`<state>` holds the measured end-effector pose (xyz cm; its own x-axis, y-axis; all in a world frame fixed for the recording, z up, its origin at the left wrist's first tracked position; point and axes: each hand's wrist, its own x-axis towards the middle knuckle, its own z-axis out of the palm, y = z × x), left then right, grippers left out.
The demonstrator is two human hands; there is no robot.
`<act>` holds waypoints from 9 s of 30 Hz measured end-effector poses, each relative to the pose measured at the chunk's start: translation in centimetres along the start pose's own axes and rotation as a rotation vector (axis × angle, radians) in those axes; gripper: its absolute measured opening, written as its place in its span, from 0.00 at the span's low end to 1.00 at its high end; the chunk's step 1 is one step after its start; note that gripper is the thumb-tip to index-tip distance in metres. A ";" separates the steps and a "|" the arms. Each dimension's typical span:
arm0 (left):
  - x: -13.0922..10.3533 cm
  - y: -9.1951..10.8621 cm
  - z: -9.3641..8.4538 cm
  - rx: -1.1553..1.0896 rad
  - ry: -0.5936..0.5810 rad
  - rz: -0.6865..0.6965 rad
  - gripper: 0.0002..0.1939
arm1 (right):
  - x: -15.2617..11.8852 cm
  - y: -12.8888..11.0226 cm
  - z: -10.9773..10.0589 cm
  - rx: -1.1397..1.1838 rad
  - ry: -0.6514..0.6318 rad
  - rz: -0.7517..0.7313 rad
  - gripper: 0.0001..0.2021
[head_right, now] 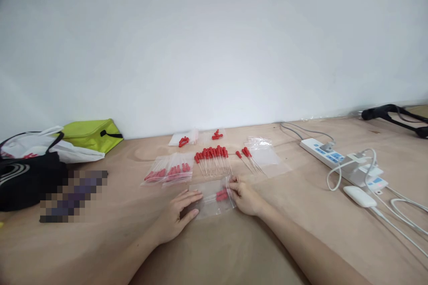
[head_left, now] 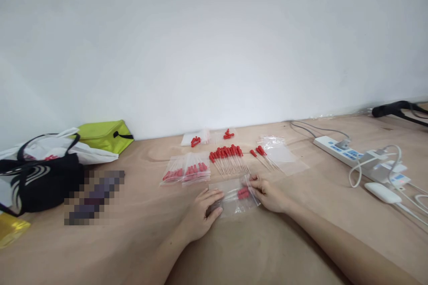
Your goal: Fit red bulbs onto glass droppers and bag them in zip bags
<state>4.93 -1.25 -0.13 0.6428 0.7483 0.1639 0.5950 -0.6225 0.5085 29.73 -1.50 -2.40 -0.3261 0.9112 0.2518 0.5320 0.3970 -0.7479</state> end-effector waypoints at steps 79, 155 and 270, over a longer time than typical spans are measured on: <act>-0.2 0.4 -0.3 0.032 -0.051 0.006 0.17 | 5.5 3.1 -4.7 -0.606 0.302 0.750 0.15; -0.1 0.0 0.0 0.202 -0.095 0.035 0.20 | -0.3 1.6 -0.7 0.487 0.667 0.287 0.40; 2.2 -2.5 -12.2 -0.648 0.442 -0.326 0.21 | -0.4 1.6 -2.5 0.300 0.334 0.366 0.17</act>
<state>-1.05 4.73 9.27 0.1595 0.9722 0.1712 0.2372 -0.2061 0.9493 32.68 -0.98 -2.23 0.1277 0.9879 0.0875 0.3033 0.0451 -0.9518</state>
